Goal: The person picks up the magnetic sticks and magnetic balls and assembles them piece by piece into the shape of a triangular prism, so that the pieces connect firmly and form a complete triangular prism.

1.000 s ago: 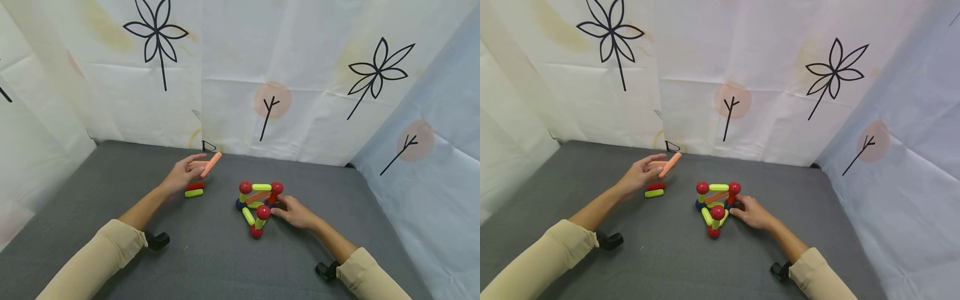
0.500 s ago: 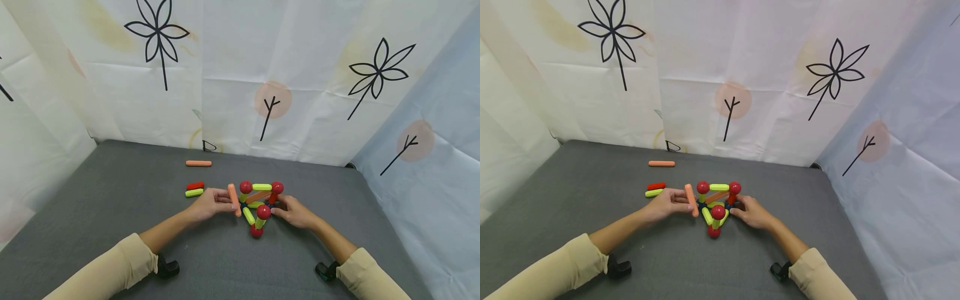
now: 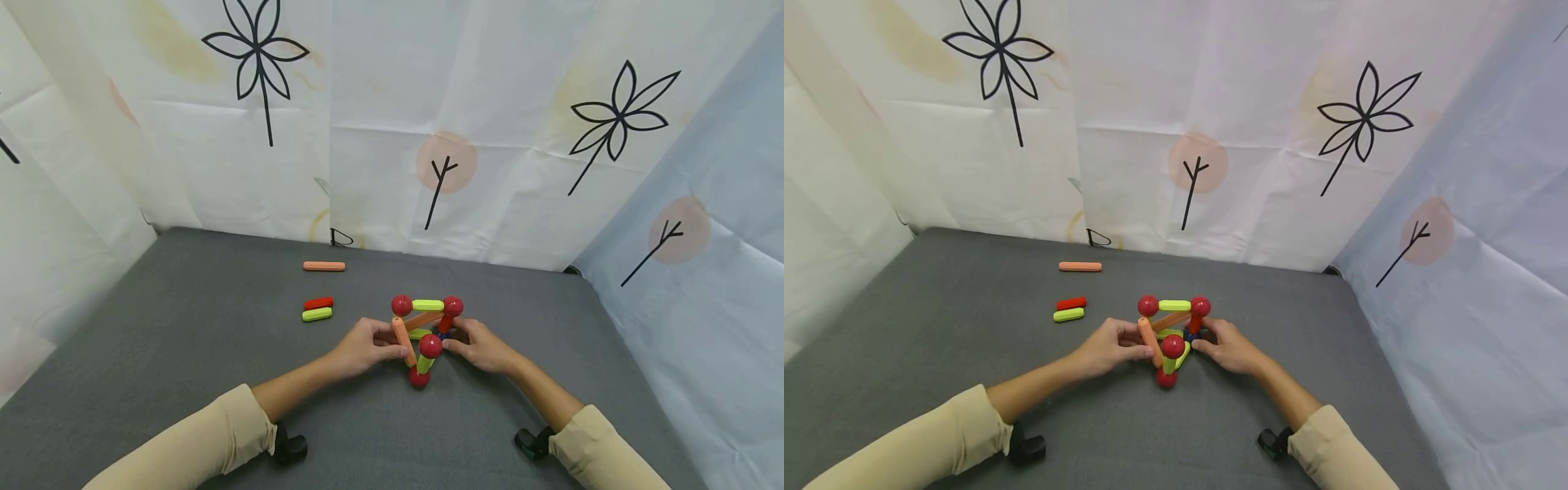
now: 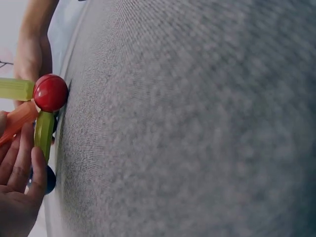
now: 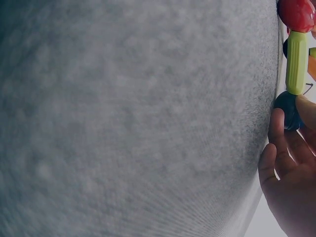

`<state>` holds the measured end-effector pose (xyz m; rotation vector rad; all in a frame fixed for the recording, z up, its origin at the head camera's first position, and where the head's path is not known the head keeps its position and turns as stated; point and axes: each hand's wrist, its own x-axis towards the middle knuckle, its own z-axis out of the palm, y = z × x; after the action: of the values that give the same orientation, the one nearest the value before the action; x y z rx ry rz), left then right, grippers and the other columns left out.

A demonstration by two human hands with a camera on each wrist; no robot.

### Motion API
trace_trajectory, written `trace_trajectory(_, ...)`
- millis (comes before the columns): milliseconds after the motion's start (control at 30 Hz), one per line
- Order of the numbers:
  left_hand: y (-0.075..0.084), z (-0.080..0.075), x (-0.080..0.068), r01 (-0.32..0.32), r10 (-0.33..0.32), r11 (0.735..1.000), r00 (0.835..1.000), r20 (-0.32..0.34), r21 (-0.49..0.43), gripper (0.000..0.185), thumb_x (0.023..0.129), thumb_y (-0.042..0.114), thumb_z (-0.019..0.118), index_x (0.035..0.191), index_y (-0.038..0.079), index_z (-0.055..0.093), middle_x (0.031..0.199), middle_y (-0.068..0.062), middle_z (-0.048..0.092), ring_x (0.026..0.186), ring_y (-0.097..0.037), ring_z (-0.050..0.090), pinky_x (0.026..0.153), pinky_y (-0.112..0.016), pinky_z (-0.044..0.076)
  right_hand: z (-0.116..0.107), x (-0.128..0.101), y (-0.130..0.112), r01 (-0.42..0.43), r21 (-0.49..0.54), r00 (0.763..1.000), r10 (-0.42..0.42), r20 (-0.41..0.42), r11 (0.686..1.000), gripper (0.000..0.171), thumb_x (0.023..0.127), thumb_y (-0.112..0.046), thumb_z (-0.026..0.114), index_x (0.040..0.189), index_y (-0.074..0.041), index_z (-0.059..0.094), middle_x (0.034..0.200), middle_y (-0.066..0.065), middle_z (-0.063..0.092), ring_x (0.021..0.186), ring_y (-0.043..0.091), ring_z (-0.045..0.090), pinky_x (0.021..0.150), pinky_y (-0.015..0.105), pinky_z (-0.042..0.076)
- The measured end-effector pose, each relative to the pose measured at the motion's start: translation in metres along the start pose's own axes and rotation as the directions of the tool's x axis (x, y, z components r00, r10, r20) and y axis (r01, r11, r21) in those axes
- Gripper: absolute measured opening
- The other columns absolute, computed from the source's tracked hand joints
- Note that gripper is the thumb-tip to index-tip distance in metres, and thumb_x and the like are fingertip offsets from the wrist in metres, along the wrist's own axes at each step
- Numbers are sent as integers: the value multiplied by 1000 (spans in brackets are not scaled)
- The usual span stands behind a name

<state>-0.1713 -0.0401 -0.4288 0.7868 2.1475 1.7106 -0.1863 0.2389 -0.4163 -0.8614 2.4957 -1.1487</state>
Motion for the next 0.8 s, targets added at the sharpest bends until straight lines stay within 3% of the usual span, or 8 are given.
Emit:
trace_trajectory(333,7,0,6,31,-35,998,997,68,56,23,98,18,66,111,1,72,92,-5,72,77,-16,66,67,-28,53,1,-1,1,4,4,1000,-4,-1,1000,33,101,-10,59,131,2,56,126,15,63,107,24,64,90,37,52)
trace_trajectory(533,11,-13,2,47,-52,997,995,83,61,27,96,17,68,116,0,71,99,-5,73,85,-23,69,70,-31,55,1,-1,0,0,5,1000,0,-2,1000,32,100,-9,58,131,1,57,127,15,63,106,24,63,89,35,52)
trace_trajectory(700,8,-39,-7,-1,-3,987,1000,19,162,28,94,15,70,117,0,70,103,-4,73,90,-16,66,77,-29,54,0,-1,-1,-6,12,1000,6,0,1000,33,100,-8,58,131,2,57,128,16,62,105,24,64,87,34,53)
trace_trajectory(800,3,-58,-16,-51,70,956,996,-58,289,27,91,11,73,116,1,71,103,-5,73,92,-15,66,79,-31,55,0,-1,-1,-9,16,1000,9,6,1000,33,100,-8,58,131,3,56,128,16,62,106,25,63,87,34,53)
